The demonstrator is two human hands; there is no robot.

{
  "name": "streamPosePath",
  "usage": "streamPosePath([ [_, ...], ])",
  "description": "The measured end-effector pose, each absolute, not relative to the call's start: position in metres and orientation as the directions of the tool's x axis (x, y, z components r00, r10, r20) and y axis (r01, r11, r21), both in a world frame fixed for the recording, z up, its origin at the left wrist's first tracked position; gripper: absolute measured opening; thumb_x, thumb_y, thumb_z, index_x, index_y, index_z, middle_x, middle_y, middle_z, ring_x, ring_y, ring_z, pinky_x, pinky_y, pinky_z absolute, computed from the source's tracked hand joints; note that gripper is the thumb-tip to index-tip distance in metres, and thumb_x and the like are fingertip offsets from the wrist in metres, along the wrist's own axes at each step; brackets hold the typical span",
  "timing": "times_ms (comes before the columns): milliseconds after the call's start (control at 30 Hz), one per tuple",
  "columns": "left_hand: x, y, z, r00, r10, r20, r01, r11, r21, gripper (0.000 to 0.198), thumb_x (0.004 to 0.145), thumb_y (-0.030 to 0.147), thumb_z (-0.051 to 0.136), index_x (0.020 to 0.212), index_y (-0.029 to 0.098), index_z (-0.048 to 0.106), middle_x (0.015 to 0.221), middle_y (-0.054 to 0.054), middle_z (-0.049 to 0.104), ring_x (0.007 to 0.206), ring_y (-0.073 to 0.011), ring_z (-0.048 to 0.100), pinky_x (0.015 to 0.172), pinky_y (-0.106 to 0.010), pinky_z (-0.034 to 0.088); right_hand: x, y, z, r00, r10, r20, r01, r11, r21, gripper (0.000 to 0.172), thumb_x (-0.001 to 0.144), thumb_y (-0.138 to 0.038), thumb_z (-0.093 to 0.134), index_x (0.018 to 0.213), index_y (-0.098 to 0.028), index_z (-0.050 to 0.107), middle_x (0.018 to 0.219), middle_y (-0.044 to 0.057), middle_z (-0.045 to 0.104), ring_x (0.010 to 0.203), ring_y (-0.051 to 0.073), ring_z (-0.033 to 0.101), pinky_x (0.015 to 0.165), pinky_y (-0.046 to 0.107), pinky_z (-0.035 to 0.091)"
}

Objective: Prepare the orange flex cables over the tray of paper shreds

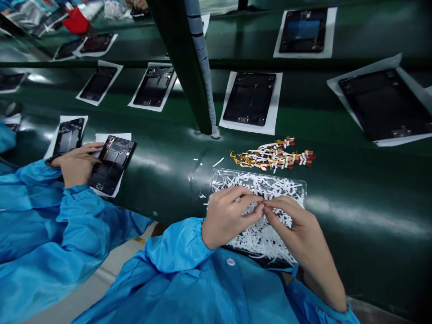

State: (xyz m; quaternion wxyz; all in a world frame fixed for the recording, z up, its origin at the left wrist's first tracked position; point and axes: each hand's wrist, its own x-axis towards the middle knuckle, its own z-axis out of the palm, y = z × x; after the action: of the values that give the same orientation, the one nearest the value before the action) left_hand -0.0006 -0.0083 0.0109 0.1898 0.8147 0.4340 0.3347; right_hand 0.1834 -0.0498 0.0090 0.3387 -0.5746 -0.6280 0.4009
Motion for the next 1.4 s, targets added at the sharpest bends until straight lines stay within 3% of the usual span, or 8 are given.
streamPosePath([
  [300, -0.004, -0.005, 0.011, 0.425, 0.883, 0.200, 0.429, -0.391, 0.815, 0.014, 0.092, 0.019, 0.063, 0.098, 0.020, 0.076, 0.094, 0.000, 0.077, 0.083, -0.0112, 0.072, 0.074, -0.023, 0.059, 0.179, -0.049, 0.012, -0.101, 0.994, -0.043, 0.439, 0.005, -0.899, 0.008, 0.096, -0.027, 0.061, 0.098, -0.025, 0.068, 0.098, 0.005, 0.068, 0.089, 0.020, 0.063, 0.076, 0.032, 0.049],
  [500, -0.006, -0.004, 0.003, 0.435, 0.829, 0.350, 0.589, -0.557, 0.586, 0.013, 0.093, 0.018, 0.060, 0.093, 0.019, 0.072, 0.089, 0.000, 0.076, 0.081, -0.0147, 0.070, 0.072, -0.028, 0.057, 0.197, -0.060, 0.023, -0.075, 0.991, -0.111, 0.441, -0.067, -0.895, 0.013, 0.095, -0.033, 0.062, 0.099, -0.027, 0.072, 0.093, 0.006, 0.069, 0.083, 0.022, 0.065, 0.069, 0.034, 0.052],
  [733, -0.032, 0.002, -0.002, 0.552, 0.827, 0.105, 0.608, -0.485, 0.629, 0.019, 0.091, 0.010, 0.058, 0.102, 0.020, 0.071, 0.098, -0.002, 0.073, 0.091, -0.0181, 0.069, 0.075, -0.031, 0.059, 0.252, -0.084, 0.045, 0.111, 0.985, -0.133, 0.505, -0.171, -0.846, 0.036, 0.087, -0.039, 0.073, 0.124, -0.039, 0.071, 0.085, 0.008, 0.072, 0.065, 0.020, 0.070, 0.056, 0.029, 0.060],
  [833, -0.030, 0.004, 0.014, 0.589, 0.804, 0.083, 0.418, -0.391, 0.820, 0.026, 0.095, 0.018, 0.060, 0.120, 0.022, 0.068, 0.112, -0.006, 0.071, 0.098, -0.0172, 0.068, 0.080, -0.032, 0.060, 0.238, -0.075, 0.046, -0.021, 0.995, -0.101, 0.594, -0.068, -0.802, 0.063, 0.084, -0.050, 0.074, 0.143, -0.039, 0.056, 0.085, 0.005, 0.074, 0.063, 0.020, 0.072, 0.059, 0.029, 0.064],
  [933, -0.022, 0.005, 0.029, 0.638, 0.769, 0.053, 0.225, -0.252, 0.941, 0.028, 0.092, 0.032, 0.069, 0.117, 0.022, 0.070, 0.106, -0.006, 0.074, 0.091, -0.0150, 0.069, 0.073, -0.027, 0.060, 0.213, -0.060, 0.041, -0.223, 0.974, -0.035, 0.595, 0.108, -0.796, 0.067, 0.091, -0.049, 0.068, 0.153, -0.038, 0.044, 0.086, 0.002, 0.073, 0.062, 0.017, 0.070, 0.057, 0.028, 0.063],
  [1100, -0.017, 0.003, 0.029, 0.583, 0.813, 0.005, 0.242, -0.179, 0.954, 0.007, 0.092, 0.023, 0.066, 0.092, 0.020, 0.072, 0.089, -0.002, 0.075, 0.080, -0.0127, 0.069, 0.064, -0.025, 0.056, 0.190, -0.048, 0.036, -0.315, 0.948, 0.035, 0.587, 0.224, -0.778, 0.064, 0.097, -0.042, 0.061, 0.156, -0.037, 0.038, 0.084, 0.001, 0.073, 0.065, 0.016, 0.070, 0.058, 0.027, 0.060],
  [1267, -0.020, 0.003, 0.025, 0.535, 0.842, -0.077, 0.183, -0.026, 0.983, 0.036, 0.086, 0.025, 0.075, 0.119, 0.021, 0.063, 0.106, -0.004, 0.074, 0.087, -0.0132, 0.070, 0.064, -0.023, 0.056, 0.190, -0.045, 0.033, -0.326, 0.945, 0.012, 0.581, 0.210, -0.786, 0.067, 0.096, -0.042, 0.062, 0.157, -0.037, 0.034, 0.087, 0.001, 0.074, 0.068, 0.016, 0.072, 0.058, 0.026, 0.060],
  [1400, -0.016, 0.002, 0.023, 0.553, 0.831, -0.054, 0.148, -0.034, 0.988, 0.028, 0.089, 0.020, 0.070, 0.116, 0.021, 0.064, 0.090, -0.002, 0.074, 0.079, -0.0126, 0.068, 0.070, -0.025, 0.057, 0.192, -0.043, 0.033, -0.333, 0.943, 0.003, 0.593, 0.212, -0.777, 0.069, 0.096, -0.039, 0.062, 0.158, -0.036, 0.031, 0.085, 0.000, 0.073, 0.064, 0.016, 0.069, 0.053, 0.025, 0.056],
])
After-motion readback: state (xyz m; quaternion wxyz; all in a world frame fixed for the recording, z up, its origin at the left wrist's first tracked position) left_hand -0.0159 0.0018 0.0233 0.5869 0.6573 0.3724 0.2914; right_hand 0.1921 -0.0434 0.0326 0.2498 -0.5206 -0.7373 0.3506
